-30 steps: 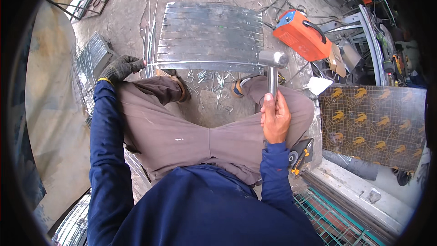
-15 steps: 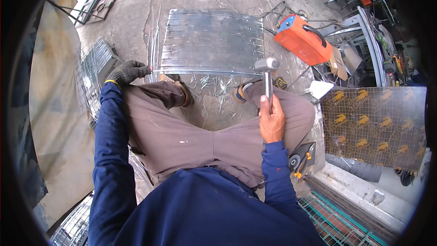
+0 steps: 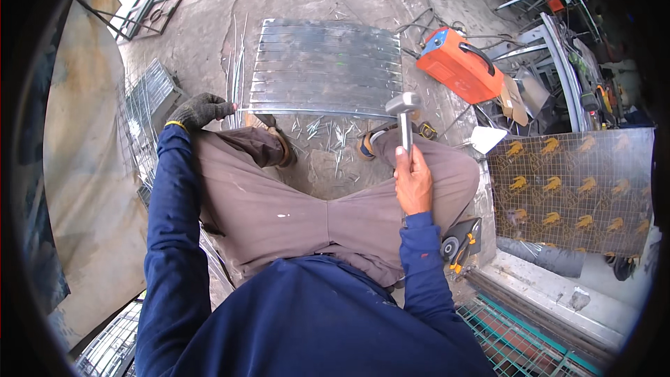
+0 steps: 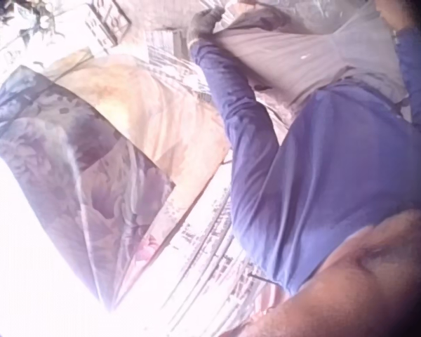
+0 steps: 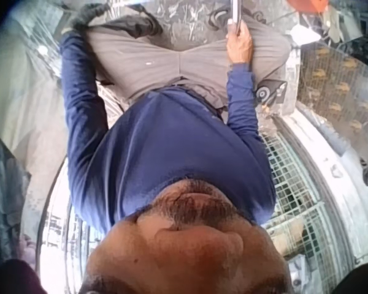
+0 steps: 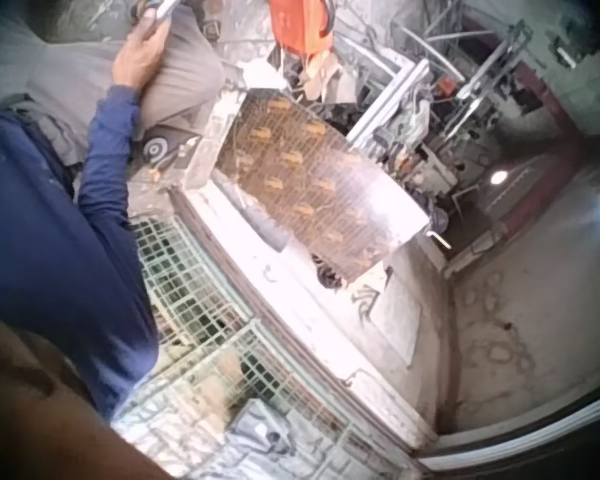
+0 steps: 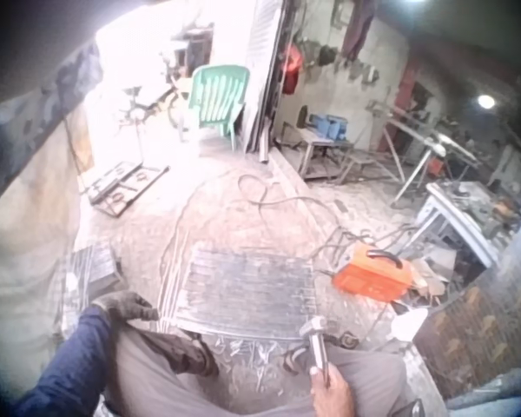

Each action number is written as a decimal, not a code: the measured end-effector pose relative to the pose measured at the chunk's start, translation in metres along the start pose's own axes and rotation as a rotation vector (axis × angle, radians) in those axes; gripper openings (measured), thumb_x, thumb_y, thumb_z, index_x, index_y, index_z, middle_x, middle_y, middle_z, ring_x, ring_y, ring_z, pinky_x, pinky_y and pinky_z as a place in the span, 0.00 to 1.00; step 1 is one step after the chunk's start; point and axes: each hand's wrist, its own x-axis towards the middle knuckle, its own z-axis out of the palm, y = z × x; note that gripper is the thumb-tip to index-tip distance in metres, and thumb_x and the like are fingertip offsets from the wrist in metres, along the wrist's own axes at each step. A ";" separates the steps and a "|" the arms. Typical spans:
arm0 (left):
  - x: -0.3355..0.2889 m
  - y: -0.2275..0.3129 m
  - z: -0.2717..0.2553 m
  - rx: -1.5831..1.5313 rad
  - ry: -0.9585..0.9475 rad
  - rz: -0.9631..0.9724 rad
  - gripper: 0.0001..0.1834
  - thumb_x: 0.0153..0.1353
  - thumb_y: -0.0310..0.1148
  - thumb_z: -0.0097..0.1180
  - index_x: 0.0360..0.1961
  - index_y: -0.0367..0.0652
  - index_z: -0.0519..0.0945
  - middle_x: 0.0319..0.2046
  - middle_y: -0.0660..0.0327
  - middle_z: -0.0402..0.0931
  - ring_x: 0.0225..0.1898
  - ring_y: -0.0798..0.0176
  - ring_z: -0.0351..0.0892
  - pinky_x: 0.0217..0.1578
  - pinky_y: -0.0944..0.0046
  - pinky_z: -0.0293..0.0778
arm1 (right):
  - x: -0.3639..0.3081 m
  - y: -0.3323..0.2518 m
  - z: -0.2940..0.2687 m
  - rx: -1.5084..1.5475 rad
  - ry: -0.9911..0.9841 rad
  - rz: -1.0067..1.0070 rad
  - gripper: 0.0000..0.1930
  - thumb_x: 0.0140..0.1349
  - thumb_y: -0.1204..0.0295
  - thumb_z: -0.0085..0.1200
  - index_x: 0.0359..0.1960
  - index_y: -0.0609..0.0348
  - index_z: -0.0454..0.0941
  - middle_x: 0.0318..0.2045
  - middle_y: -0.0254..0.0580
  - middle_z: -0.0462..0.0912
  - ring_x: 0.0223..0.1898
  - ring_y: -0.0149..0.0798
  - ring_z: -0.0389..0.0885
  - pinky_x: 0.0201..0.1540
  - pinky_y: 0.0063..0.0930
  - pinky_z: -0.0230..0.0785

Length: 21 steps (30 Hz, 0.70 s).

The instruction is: Straightening a thin metal rod using a hammer on a flat metal surface.

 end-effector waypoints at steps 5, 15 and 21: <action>0.004 -0.004 0.002 -0.082 -0.003 -0.012 0.36 0.58 0.68 0.63 0.35 0.38 0.86 0.31 0.63 0.81 0.39 0.65 0.75 0.49 0.62 0.69 | 0.001 0.016 0.005 0.049 0.018 -0.057 0.23 0.73 0.54 0.54 0.59 0.58 0.78 0.25 0.32 0.78 0.26 0.25 0.74 0.31 0.26 0.69; -0.067 0.099 0.060 -1.039 -0.067 0.314 0.13 0.70 0.35 0.54 0.52 0.41 0.78 0.31 0.67 0.75 0.32 0.71 0.74 0.35 0.70 0.71 | 0.011 0.010 0.004 -0.173 -0.025 -0.156 0.21 0.73 0.50 0.49 0.50 0.55 0.79 0.23 0.42 0.80 0.26 0.45 0.80 0.34 0.39 0.71; -0.088 0.204 0.128 -1.819 -0.434 0.348 0.14 0.72 0.34 0.52 0.55 0.42 0.74 0.39 0.63 0.77 0.34 0.65 0.80 0.38 0.60 0.79 | 0.012 0.011 0.004 -0.077 -0.068 -0.050 0.21 0.73 0.50 0.50 0.50 0.55 0.79 0.22 0.36 0.78 0.24 0.33 0.78 0.33 0.33 0.71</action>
